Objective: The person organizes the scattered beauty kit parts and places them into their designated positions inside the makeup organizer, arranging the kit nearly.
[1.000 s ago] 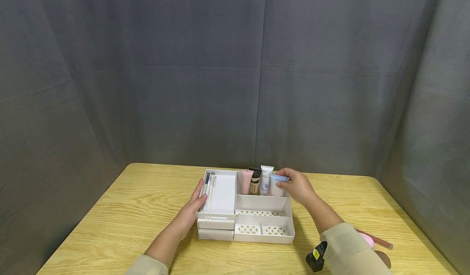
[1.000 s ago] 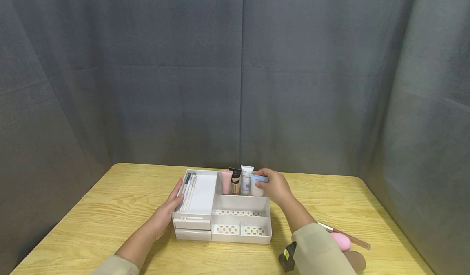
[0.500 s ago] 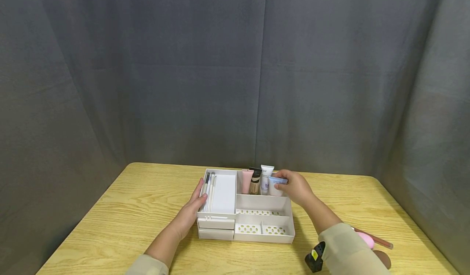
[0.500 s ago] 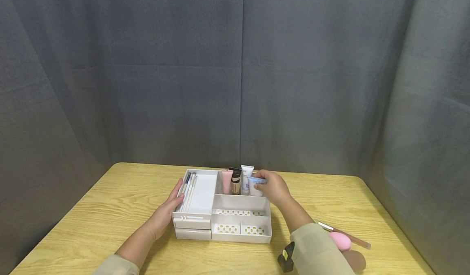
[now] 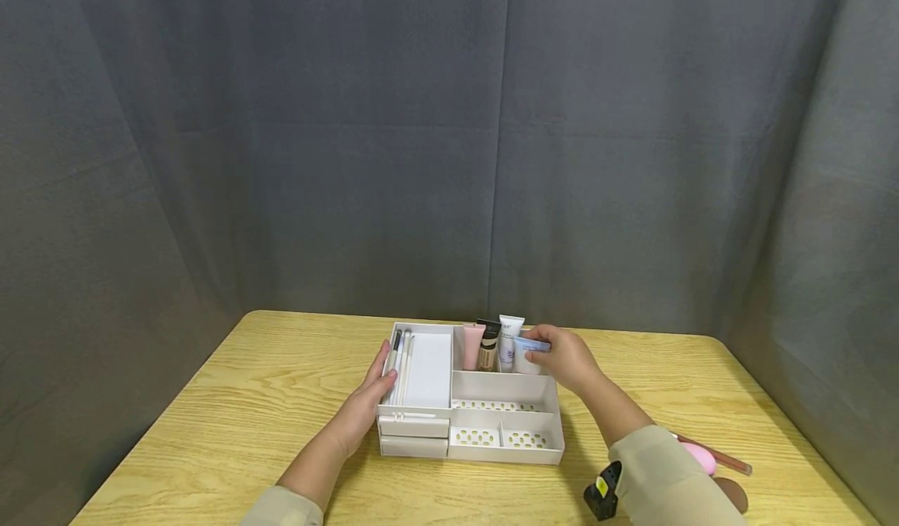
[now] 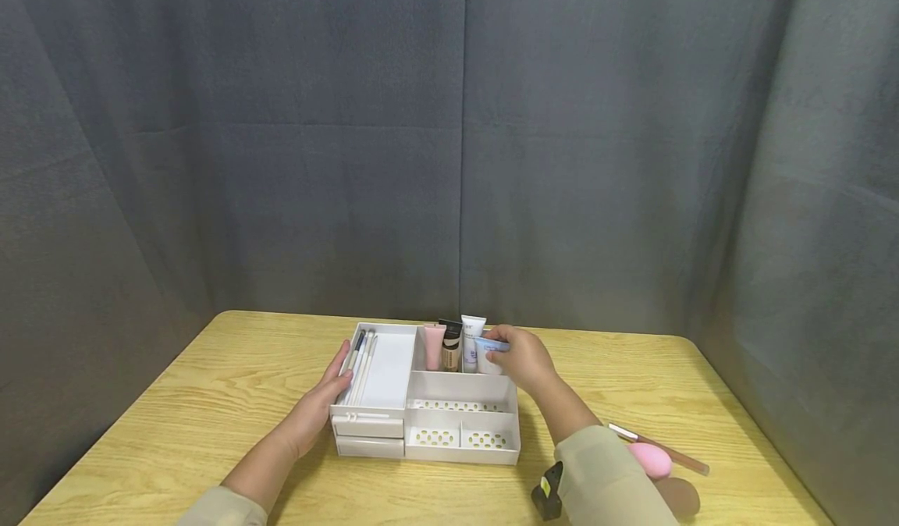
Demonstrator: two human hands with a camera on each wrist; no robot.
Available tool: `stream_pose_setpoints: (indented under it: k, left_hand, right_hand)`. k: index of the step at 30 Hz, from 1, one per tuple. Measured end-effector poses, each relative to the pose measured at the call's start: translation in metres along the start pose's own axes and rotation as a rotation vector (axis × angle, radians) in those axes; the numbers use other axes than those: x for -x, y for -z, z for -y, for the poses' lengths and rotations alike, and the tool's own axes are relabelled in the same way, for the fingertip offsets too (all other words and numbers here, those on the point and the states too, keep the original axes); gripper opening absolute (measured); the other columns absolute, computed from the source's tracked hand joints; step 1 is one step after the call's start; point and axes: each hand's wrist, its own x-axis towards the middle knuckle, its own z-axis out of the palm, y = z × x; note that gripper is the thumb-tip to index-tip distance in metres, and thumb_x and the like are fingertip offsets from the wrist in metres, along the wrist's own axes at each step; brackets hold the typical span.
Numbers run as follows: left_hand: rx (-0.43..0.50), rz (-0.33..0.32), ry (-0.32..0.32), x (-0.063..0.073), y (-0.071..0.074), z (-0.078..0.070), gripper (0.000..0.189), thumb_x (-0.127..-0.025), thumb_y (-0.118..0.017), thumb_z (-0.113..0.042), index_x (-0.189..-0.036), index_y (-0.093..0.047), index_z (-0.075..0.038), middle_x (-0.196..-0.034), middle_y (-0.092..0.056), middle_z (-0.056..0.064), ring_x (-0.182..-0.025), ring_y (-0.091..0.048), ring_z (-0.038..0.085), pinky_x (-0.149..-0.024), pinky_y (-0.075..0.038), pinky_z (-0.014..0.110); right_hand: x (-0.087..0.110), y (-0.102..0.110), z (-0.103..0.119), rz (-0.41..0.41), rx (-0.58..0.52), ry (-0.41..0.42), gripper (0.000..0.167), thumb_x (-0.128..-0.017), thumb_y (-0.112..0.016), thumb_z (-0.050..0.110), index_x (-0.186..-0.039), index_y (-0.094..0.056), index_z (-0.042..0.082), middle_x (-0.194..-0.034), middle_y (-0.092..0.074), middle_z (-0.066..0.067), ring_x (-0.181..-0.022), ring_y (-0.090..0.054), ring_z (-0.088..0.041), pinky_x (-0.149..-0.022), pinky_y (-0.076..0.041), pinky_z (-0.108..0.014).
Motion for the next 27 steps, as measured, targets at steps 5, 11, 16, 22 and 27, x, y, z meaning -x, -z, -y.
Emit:
stream_pose_setpoints:
  k: [5,11,16,22,27]
  left_hand:
    - [0.001,0.001,-0.001,-0.0004,-0.0003,0.0000,0.064,-0.105,-0.032,-0.034,-0.159,0.002,-0.027,-0.167,0.008,0.008,-0.152,0.014,0.038,-0.118,0.009,0.066]
    - [0.003,0.003,-0.002,0.0000,-0.0004,-0.0002,0.064,-0.105,-0.032,-0.033,-0.159,0.002,-0.026,-0.166,0.009,0.009,-0.151,0.014,0.038,-0.117,0.009,0.066]
    - [0.001,-0.002,-0.001,-0.0001,-0.0009,-0.0003,0.064,-0.105,-0.032,-0.032,-0.159,0.001,-0.025,-0.166,0.009,0.009,-0.151,0.014,0.038,-0.118,0.009,0.066]
    - [-0.002,-0.007,0.000,-0.0008,-0.0012,0.0003,0.064,-0.105,-0.032,-0.032,-0.159,0.001,-0.024,-0.167,0.008,0.008,-0.152,0.013,0.038,-0.118,0.008,0.066]
    - [-0.003,-0.010,0.000,-0.0009,-0.0009,0.0010,0.064,-0.105,-0.032,-0.033,-0.159,0.001,-0.026,-0.167,0.008,0.008,-0.152,0.013,0.038,-0.118,0.008,0.066]
  right_hand:
    - [0.0008,0.0027,0.0009,-0.010,-0.007,0.011,0.024,-0.089,-0.069,0.008,-0.113,-0.068,0.005,-0.115,-0.070,-0.015,-0.101,-0.065,-0.026,-0.081,-0.056,-0.039]
    - [0.0016,0.0048,0.0020,-0.003,-0.011,-0.001,0.025,-0.090,-0.068,0.008,-0.114,-0.069,0.006,-0.117,-0.069,-0.015,-0.106,-0.065,-0.028,-0.085,-0.056,-0.041]
    - [0.0024,0.0063,0.0021,-0.002,-0.028,-0.008,0.025,-0.089,-0.069,0.008,-0.115,-0.069,0.005,-0.117,-0.069,-0.016,-0.107,-0.065,-0.029,-0.085,-0.057,-0.042]
    - [0.0033,0.0079,0.0017,0.000,-0.043,-0.004,0.027,-0.090,-0.069,0.009,-0.116,-0.068,0.006,-0.119,-0.069,-0.015,-0.109,-0.064,-0.031,-0.086,-0.057,-0.042]
    - [0.0038,0.0103,0.0004,-0.013,-0.045,0.028,0.028,-0.089,-0.070,0.010,-0.116,-0.068,0.006,-0.116,-0.070,-0.014,-0.109,-0.063,-0.031,-0.086,-0.056,-0.042]
